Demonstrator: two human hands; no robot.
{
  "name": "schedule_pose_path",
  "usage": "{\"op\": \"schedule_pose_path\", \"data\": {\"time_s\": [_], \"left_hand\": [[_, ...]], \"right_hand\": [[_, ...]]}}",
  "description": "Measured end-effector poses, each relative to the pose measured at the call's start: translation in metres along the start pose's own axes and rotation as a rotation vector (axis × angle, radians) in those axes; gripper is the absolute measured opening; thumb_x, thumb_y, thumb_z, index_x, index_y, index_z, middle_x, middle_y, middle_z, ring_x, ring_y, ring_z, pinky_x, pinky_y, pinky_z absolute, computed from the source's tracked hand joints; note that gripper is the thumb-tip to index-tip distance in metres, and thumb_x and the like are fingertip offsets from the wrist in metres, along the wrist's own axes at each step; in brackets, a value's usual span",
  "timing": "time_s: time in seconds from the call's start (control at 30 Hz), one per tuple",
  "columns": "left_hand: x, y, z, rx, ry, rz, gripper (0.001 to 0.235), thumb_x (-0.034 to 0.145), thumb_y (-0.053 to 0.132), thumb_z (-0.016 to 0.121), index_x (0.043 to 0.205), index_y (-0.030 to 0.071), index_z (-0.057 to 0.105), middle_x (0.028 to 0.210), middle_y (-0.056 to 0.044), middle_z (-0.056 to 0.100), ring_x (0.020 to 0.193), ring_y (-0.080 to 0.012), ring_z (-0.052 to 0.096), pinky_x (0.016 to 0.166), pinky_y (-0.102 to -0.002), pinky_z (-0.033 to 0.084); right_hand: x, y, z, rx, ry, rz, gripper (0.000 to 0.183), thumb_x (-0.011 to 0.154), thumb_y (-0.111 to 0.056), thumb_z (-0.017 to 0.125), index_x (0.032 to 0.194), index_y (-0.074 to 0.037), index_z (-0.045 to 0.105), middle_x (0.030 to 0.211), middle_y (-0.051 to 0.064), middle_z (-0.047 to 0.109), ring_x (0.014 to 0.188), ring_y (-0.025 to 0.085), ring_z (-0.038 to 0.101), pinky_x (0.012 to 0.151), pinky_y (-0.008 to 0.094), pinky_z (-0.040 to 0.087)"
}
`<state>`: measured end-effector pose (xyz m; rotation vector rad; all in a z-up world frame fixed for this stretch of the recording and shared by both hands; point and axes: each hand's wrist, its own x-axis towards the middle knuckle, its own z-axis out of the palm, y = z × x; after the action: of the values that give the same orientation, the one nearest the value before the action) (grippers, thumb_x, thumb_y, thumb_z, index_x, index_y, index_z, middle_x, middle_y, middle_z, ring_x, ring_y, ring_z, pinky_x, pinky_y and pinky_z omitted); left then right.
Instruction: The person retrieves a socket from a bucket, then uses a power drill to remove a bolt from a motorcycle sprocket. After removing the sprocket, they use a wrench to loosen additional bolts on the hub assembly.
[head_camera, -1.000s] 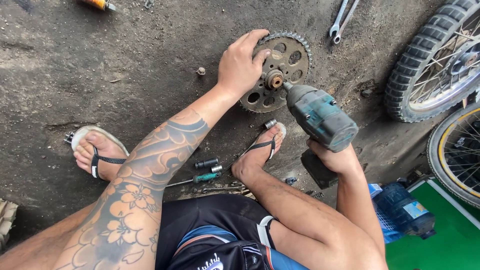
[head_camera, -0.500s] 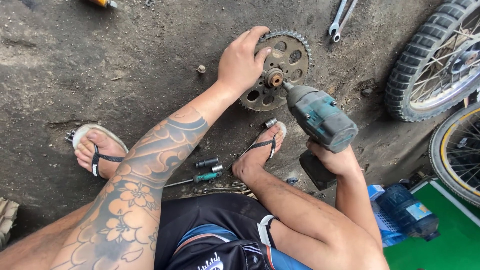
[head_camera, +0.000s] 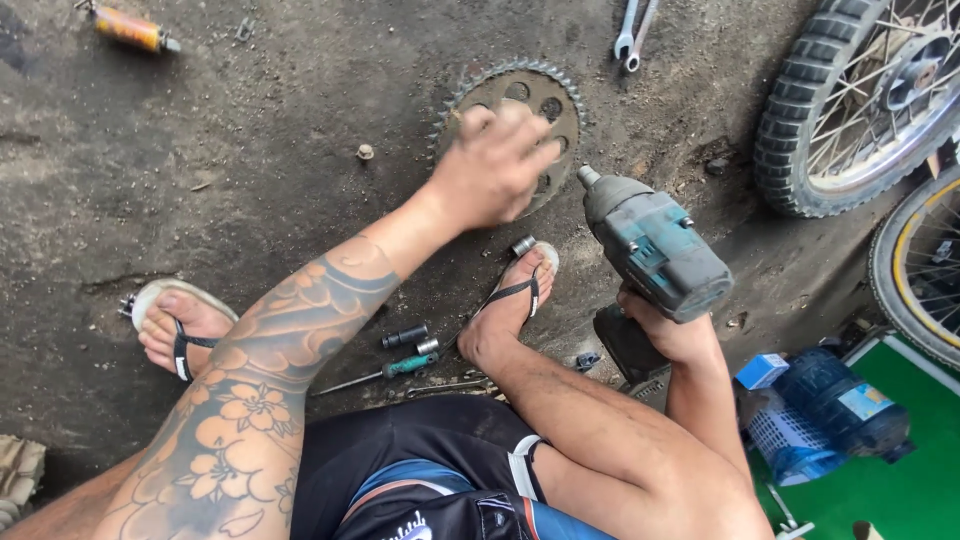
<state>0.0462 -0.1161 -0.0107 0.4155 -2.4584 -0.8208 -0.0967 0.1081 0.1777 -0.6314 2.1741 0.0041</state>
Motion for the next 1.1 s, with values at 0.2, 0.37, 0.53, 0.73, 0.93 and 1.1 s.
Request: {"op": "schedule_pose_path", "data": {"time_s": [0.2,0.37,0.53,0.73,0.93,1.1], "left_hand": [[-0.011,0.007,0.045,0.034,-0.015,0.119,0.009,0.084,0.016,0.072,0.083,0.018,0.064,0.09,-0.002,0.05,0.109,-0.0271,0.049,0.09,-0.049,0.027],[-0.002,0.007,0.04,-0.136,-0.002,0.116,0.026,0.091,0.038,0.074,0.085,0.017,0.061,0.088,0.001,0.052,0.097,-0.0226,0.056,0.089,-0.049,0.034],[-0.028,0.055,0.053,-0.088,-0.051,0.116,0.011,0.094,0.034,0.067,0.091,0.024,0.068,0.086,0.005,0.057,0.083,-0.0179,0.057,0.08,-0.042,0.037],[-0.055,0.081,0.088,-0.011,-0.072,0.134,0.02,0.097,0.026,0.053,0.111,0.022,0.067,0.098,0.0,0.06,0.087,-0.0193,0.055,0.085,-0.04,0.035],[-0.028,0.022,0.04,0.041,0.099,0.059,0.025,0.092,0.032,0.068,0.114,0.02,0.068,0.122,-0.009,0.059,0.105,-0.0315,0.057,0.085,-0.047,0.038],[0.016,-0.038,-0.022,-0.023,-0.066,-0.569,0.04,0.107,0.03,0.058,0.135,0.004,0.048,0.119,-0.016,0.048,0.104,-0.0329,0.05,0.091,-0.045,0.045]], "right_hand": [[0.001,-0.002,0.011,0.056,0.057,0.087,0.046,0.073,-0.032,0.084,0.107,-0.003,0.073,0.109,0.022,0.071,0.109,0.04,0.067,0.088,0.053,0.051],[-0.001,0.007,0.018,0.12,0.096,0.196,0.045,0.071,-0.035,0.086,0.101,-0.003,0.076,0.102,0.024,0.073,0.106,0.043,0.069,0.083,0.055,0.053],[0.005,0.017,0.017,0.186,0.116,0.275,0.044,0.07,-0.037,0.088,0.096,-0.002,0.079,0.098,0.025,0.074,0.103,0.045,0.07,0.079,0.057,0.054],[0.008,0.037,0.016,0.239,0.108,0.469,0.046,0.074,-0.036,0.082,0.097,0.003,0.077,0.101,0.033,0.072,0.105,0.052,0.067,0.083,0.064,0.051],[0.014,0.027,0.012,0.185,0.064,0.412,0.044,0.074,-0.037,0.081,0.096,0.001,0.075,0.098,0.032,0.072,0.103,0.051,0.068,0.083,0.063,0.052],[0.038,-0.001,0.014,0.132,0.012,0.381,0.043,0.075,-0.038,0.079,0.096,-0.001,0.073,0.096,0.031,0.072,0.102,0.051,0.068,0.083,0.062,0.053]]}}
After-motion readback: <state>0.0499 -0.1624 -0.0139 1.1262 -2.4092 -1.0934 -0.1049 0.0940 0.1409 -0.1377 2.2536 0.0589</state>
